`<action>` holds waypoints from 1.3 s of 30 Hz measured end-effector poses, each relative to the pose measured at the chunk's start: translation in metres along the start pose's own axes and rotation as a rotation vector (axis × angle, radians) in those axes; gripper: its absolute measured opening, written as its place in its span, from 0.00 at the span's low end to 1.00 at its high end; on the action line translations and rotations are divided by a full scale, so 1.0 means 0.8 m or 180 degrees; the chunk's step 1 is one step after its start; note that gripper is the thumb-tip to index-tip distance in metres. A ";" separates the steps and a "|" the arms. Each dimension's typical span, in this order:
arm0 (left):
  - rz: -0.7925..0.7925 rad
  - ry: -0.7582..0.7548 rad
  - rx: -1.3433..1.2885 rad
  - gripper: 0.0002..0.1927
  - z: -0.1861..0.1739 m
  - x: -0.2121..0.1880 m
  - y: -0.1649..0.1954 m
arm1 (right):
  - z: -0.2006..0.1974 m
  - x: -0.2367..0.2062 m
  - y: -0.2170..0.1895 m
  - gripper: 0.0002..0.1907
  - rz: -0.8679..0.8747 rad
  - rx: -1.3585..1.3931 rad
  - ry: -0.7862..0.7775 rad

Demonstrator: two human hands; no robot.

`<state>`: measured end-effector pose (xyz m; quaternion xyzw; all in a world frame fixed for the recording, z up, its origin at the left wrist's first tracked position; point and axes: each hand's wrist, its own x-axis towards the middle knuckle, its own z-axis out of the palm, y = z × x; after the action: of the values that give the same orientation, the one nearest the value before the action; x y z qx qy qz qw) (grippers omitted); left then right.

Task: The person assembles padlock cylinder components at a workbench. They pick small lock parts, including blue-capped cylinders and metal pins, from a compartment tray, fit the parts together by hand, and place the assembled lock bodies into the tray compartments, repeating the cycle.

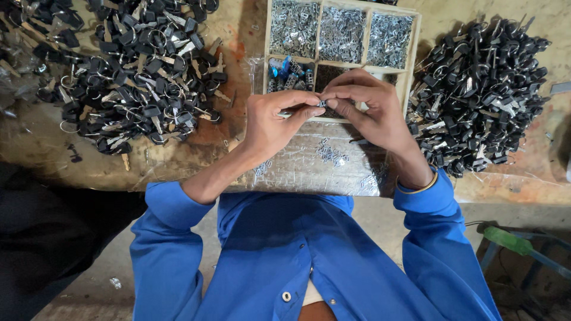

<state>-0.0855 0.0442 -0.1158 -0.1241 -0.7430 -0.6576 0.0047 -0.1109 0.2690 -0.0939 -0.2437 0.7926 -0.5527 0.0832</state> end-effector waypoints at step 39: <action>-0.0030 0.0041 -0.0088 0.07 0.004 0.003 -0.004 | -0.008 0.004 -0.003 0.07 0.0018 -0.0275 0.0129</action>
<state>-0.0877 0.0473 -0.1188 -0.1164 -0.7344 -0.6686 0.0046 -0.1156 0.2719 -0.0887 -0.2337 0.8180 -0.5224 0.0581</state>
